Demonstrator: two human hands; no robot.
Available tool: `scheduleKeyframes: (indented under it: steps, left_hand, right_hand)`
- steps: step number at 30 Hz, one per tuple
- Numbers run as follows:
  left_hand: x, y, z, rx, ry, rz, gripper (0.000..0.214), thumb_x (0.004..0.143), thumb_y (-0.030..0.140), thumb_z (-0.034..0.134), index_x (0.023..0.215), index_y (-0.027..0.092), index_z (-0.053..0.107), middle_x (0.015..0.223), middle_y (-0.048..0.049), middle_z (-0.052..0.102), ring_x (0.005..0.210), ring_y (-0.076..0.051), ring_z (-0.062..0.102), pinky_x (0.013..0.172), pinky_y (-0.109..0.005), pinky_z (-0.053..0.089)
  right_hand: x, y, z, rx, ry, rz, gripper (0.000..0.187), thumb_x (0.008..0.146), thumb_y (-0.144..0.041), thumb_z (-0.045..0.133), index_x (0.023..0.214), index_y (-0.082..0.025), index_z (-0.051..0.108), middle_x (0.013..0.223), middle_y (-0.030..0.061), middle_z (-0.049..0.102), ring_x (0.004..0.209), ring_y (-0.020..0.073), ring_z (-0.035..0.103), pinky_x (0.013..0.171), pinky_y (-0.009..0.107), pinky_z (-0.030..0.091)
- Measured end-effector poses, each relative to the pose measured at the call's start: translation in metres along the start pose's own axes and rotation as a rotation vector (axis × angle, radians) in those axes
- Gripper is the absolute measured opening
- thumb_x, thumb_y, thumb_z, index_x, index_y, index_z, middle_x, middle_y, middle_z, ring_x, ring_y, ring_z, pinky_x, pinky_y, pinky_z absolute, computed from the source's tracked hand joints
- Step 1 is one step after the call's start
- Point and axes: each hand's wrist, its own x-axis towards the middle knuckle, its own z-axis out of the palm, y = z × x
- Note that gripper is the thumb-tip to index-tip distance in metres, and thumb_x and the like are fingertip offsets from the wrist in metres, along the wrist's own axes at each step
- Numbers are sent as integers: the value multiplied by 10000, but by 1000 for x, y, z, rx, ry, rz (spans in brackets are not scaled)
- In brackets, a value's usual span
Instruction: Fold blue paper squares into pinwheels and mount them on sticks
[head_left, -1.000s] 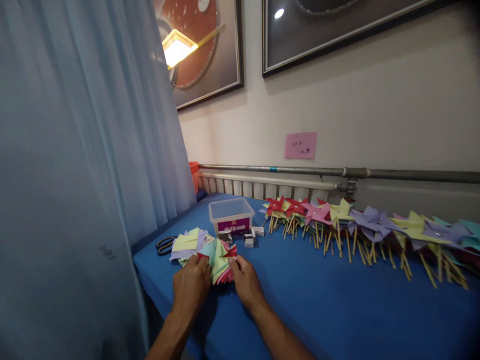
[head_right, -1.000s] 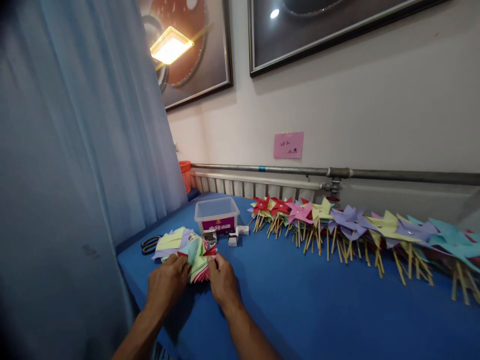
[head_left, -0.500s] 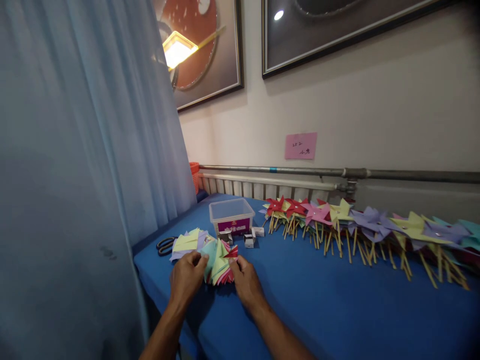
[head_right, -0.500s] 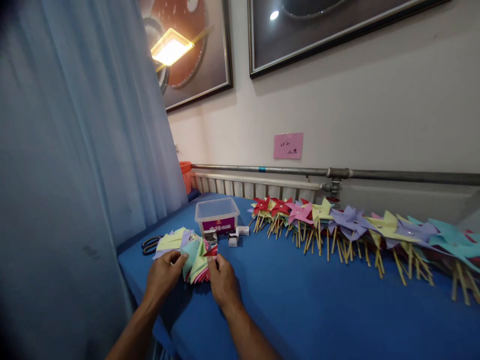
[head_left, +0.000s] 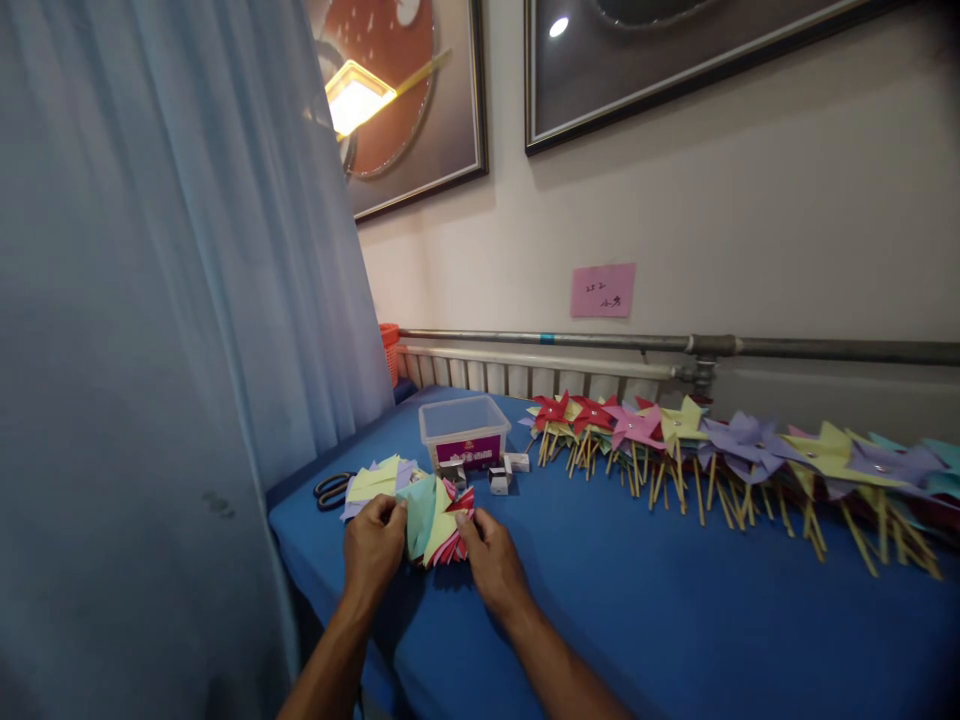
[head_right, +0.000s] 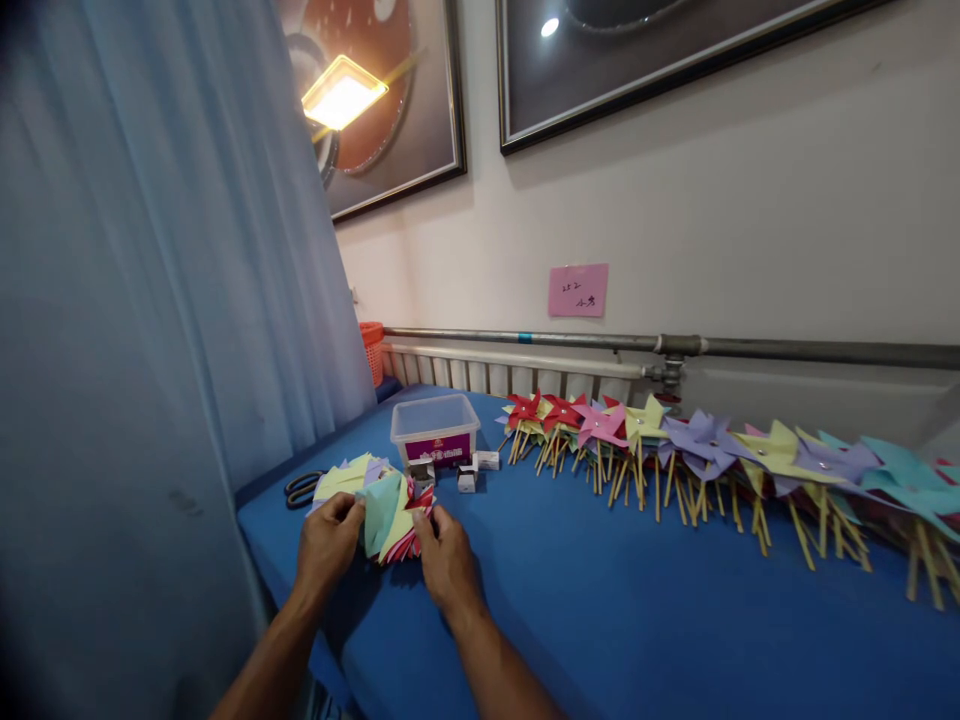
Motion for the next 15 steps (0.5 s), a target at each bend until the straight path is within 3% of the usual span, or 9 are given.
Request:
scheduleKeyframes:
  steps: [3, 9, 15]
  left_hand:
    - [1, -1, 0, -41, 41, -20, 312, 843, 465, 559, 742, 204, 696, 660, 2, 658, 644, -173, 565, 615, -255, 372]
    - [9, -7, 2, -220, -45, -150, 473, 848, 614, 543, 678, 185, 645, 573, 1, 577, 552, -166, 485, 540, -270, 357]
    - [9, -10, 5, -226, -155, -66, 326, 748, 488, 674, 695, 167, 665, 628, 13, 592, 586, -140, 495, 551, -242, 364]
  right_hand:
    - [0, 0, 0, 13, -1, 10, 478, 926, -658, 489, 737, -230, 589, 669, -13, 635, 665, 179, 551, 612, 274, 387]
    - [1, 1, 1, -1, 5, -8, 461, 926, -640, 485, 737, -232, 586, 707, -1, 646, 694, 190, 559, 636, 281, 391]
    - [1, 2, 1, -14, 6, -5, 464, 930, -638, 486, 736, -229, 585, 693, 0, 656, 675, 188, 570, 629, 282, 393]
